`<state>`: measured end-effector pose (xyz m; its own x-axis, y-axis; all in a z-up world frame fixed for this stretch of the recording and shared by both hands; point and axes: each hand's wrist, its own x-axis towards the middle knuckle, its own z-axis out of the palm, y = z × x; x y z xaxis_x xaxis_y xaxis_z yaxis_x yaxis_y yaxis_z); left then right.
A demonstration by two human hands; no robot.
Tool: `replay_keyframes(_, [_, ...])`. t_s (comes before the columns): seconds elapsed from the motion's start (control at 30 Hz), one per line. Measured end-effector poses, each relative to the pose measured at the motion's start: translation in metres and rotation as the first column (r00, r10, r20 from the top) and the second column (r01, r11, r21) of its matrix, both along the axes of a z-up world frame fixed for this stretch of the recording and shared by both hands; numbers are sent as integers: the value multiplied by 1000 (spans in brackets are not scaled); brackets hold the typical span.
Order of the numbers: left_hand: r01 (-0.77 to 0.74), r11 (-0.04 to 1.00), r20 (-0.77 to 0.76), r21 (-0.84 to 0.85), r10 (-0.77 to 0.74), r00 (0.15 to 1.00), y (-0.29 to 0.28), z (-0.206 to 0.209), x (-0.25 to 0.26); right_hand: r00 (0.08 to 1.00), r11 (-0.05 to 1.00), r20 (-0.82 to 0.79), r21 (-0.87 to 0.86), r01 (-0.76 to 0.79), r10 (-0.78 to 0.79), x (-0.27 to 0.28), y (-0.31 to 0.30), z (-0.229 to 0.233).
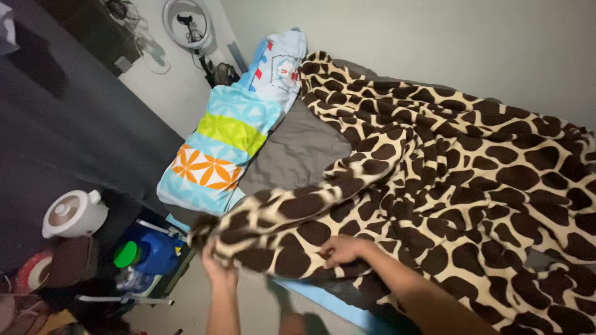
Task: The person spreads a giraffe-patterned blanket over a bed, smoothing and tucking the edges around the mattress. They then adjust a colorful pillow at the head of the bed.
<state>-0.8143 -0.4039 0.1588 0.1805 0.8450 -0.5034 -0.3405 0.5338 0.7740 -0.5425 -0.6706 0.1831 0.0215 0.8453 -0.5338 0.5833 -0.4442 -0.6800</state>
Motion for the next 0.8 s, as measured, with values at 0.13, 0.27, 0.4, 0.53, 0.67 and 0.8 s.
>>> replay_keyframes(0.13, [34,975,-787,-220,-198,585,-4,-43,-68,993,991,-22,-64,117,-118,20,18,17])
replay_keyframes(0.27, [482,871,-747,-93,-381,545,-12,-87,-34,889,898,-131,-20,440,-438,41,20,32])
replay_keyframes(0.4, [775,627,-609,75,-587,533,7,-113,69,863,866,76,15,500,-500,55,18,35])
replay_keyframes(0.53, [892,395,-692,221,-580,429,26,-129,179,817,818,49,54,573,-575,67,-9,41])
replay_keyframes(0.67, [955,297,-712,-24,-675,192,40,-140,258,646,641,20,-98,761,-763,70,-29,53])
replay_keyframes(0.8, [963,179,-245,-201,-961,128,16,-152,311,425,422,18,-92,902,-905,63,-56,62])
